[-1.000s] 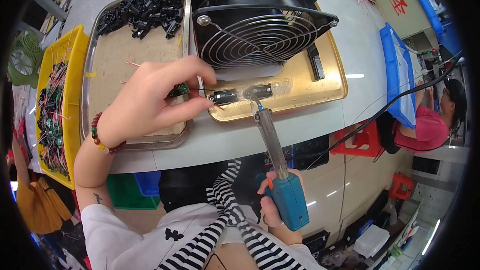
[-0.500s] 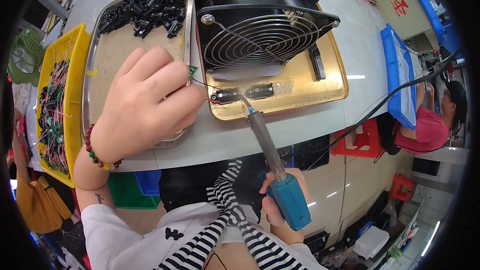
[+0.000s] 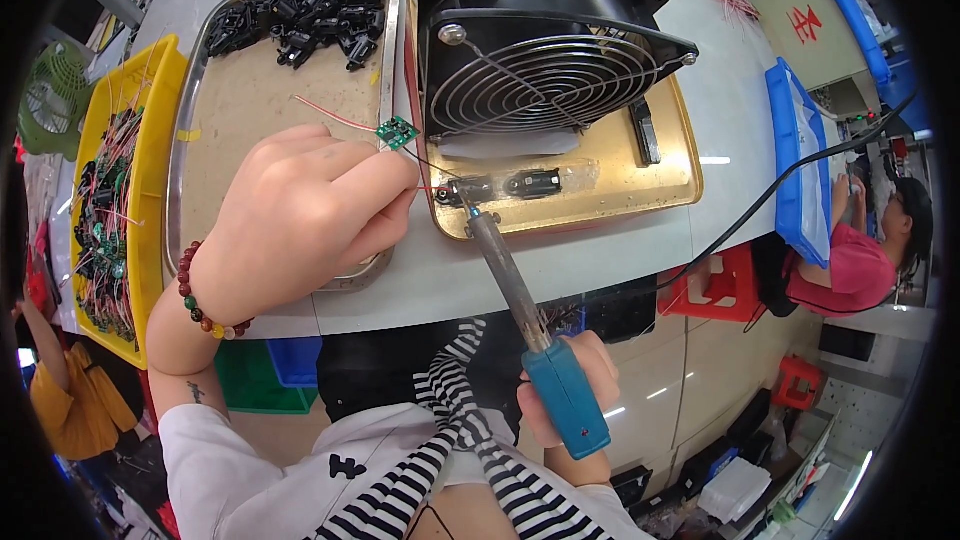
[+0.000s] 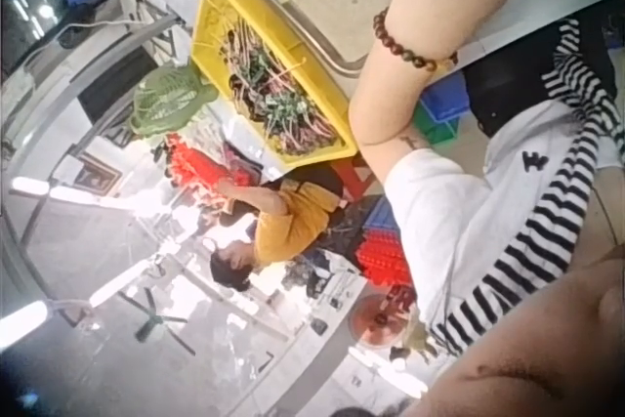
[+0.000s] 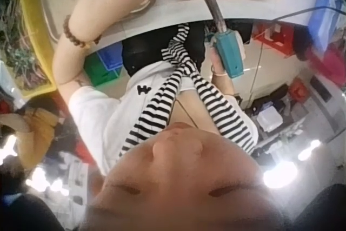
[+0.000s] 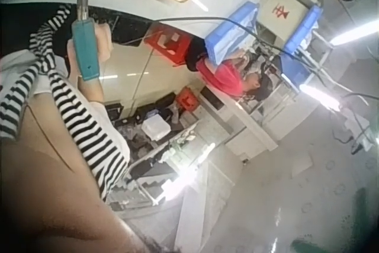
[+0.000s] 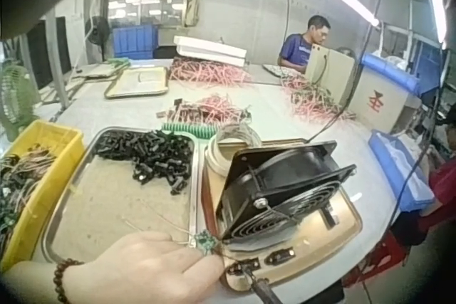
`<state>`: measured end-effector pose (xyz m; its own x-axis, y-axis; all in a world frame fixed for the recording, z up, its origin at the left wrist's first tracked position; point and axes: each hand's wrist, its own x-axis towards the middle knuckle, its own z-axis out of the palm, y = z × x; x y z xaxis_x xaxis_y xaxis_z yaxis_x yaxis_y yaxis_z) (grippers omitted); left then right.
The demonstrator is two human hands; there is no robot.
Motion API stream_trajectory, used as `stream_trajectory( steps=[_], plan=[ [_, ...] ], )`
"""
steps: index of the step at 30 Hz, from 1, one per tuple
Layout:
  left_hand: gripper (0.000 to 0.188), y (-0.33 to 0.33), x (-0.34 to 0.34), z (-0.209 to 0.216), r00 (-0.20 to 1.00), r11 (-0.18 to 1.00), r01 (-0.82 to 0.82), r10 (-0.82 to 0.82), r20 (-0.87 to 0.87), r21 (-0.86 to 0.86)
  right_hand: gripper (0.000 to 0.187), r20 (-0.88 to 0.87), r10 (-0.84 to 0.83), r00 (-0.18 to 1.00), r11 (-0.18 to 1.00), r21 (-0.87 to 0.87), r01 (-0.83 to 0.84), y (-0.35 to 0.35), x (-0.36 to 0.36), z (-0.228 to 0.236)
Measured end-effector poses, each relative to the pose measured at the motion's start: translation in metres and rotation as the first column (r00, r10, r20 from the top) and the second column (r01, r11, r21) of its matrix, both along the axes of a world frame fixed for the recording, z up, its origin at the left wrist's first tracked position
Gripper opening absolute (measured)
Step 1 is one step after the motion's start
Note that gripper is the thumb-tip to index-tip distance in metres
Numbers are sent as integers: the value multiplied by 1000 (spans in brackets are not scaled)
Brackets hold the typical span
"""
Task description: The person places plastic components into slots on a work platform and solders wires from circuit boards onto the components using a soldering iron.
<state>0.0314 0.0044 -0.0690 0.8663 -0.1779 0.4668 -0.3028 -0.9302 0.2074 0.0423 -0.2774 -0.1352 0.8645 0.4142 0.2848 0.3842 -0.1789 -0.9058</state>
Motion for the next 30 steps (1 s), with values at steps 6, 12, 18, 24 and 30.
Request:
stream_trajectory(
  steps=[6,12,18,24,30],
  plan=[
    [15,0,0,0,1000,1000,-2,2,-6,10,22,27,25,999,1000,-20,-24,-3,2,-3],
    [15,-1,1,-1,1000,1000,10,-10,-26,0,21,10,14,1000,1000,-19,-14,-1,2,0],
    [15,-2,1,-2,999,1000,9,-9,-37,3,20,20,25,999,999,-45,-24,2,1,2],
    [15,-2,1,-2,999,1000,10,-9,-35,13,20,9,19,1000,1000,-25,-19,3,0,3],
    [15,-1,1,-3,999,1000,12,-12,-34,9,20,-21,12,1000,999,-40,-13,4,0,4]
  ],
)
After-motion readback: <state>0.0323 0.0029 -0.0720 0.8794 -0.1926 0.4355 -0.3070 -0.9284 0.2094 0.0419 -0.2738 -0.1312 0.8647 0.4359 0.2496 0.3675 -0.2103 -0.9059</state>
